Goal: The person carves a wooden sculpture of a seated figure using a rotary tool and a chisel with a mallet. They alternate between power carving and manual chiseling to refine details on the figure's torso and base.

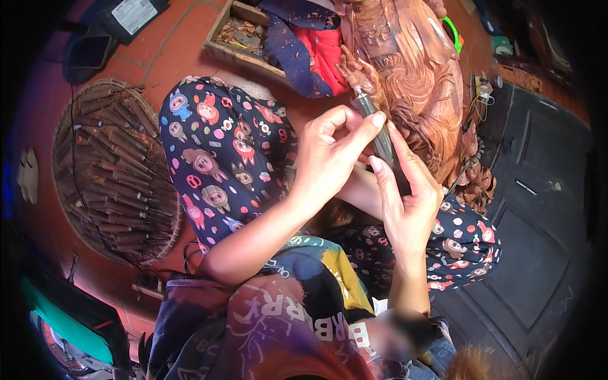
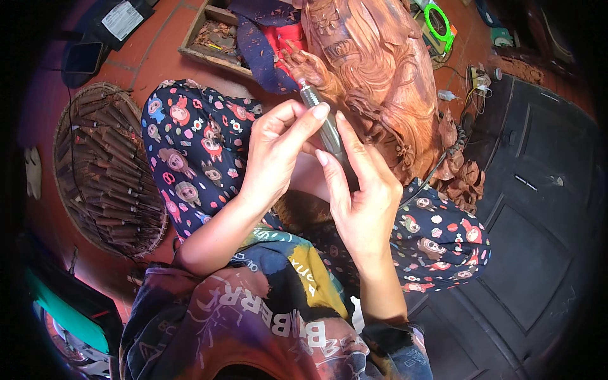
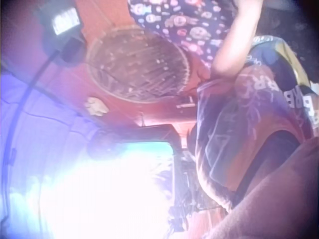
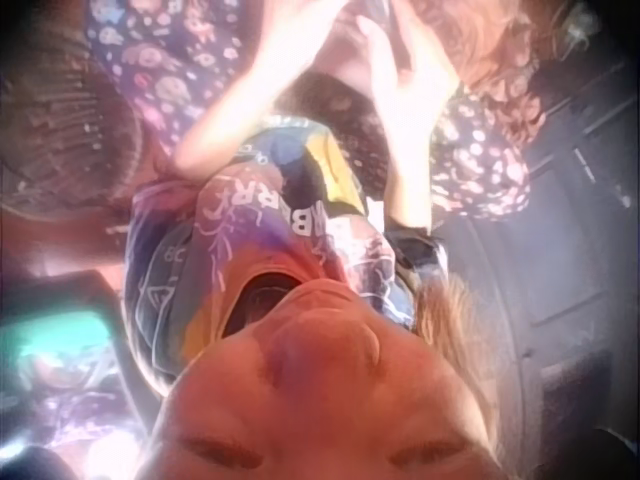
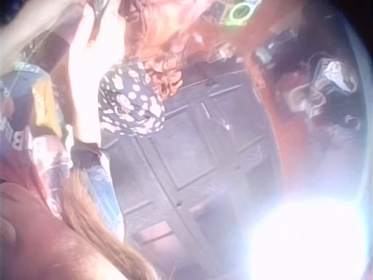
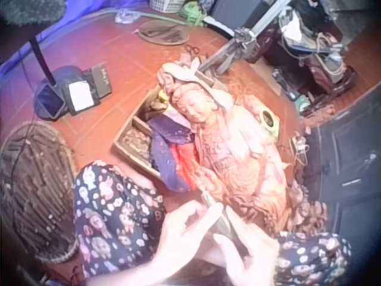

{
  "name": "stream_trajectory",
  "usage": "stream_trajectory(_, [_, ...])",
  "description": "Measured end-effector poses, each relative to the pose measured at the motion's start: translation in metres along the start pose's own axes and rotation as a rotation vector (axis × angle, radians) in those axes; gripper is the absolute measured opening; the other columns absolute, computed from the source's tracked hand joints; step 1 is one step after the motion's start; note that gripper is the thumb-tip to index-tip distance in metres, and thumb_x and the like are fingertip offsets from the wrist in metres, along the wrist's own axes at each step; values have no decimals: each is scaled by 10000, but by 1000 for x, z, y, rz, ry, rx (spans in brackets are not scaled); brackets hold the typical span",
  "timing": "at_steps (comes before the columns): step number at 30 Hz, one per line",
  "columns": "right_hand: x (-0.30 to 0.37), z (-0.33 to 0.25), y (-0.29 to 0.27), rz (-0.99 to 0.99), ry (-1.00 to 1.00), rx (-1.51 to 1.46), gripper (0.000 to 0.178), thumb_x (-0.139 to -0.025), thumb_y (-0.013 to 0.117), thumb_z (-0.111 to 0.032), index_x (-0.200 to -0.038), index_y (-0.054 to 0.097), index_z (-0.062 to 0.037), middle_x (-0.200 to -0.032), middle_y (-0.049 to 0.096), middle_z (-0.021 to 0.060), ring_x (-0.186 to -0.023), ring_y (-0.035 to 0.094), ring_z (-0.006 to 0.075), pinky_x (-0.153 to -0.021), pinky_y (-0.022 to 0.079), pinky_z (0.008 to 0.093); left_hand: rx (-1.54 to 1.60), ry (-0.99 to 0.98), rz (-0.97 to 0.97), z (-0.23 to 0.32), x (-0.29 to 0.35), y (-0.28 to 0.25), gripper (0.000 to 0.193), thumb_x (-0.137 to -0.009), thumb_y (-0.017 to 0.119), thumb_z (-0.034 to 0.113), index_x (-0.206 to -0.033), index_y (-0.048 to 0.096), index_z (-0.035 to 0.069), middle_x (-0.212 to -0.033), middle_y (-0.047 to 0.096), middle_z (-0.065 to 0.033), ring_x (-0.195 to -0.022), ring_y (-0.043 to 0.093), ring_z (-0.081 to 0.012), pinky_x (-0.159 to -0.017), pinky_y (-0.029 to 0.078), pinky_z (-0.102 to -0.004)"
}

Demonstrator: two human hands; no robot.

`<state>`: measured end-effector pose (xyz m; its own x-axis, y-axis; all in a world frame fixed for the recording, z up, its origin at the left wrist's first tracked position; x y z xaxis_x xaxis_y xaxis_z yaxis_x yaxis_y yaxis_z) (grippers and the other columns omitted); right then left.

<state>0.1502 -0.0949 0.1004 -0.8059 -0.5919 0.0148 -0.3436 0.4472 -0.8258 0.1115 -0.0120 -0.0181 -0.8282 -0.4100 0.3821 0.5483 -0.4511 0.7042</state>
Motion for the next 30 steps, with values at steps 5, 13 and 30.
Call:
stream_trajectory(5, [12,15,0,26,114,-64,417,-879,699,-71,-1282,611,-8,-1143,688,186,-989,702,253,-850,531,336,-72,41,-13,1,0,6,217,-899,726,166,-765,643,17,-688,639,7,-628,570,-19,-542,468,-203])
stream_trajectory(13, [13,14,21,38,60,-193,441,-891,682,-52,-1321,587,-25,-1065,694,175,-956,691,212,-833,523,310,-131,111,46,10,1,-11,228,-909,719,164,-767,623,13,-671,641,-3,-599,564,-12,-497,439,-182])
stream_trajectory(30, [30,25,43,-8,255,-382,468,-942,607,-57,-1395,501,-6,-1215,647,173,-1014,656,212,-875,505,315,-326,152,71,21,8,-15,144,-932,677,99,-815,616,41,-722,654,12,-607,551,7,-509,387,-147])
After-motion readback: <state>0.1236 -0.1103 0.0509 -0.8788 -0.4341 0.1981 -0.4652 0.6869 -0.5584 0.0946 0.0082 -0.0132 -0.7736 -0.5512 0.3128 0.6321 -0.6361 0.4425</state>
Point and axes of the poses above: each hand's wrist, its own x-axis away from the middle knuckle, its own y-axis out of the palm, z = x × y, the point moved 9 cm from there along -x, towards the middle knuckle
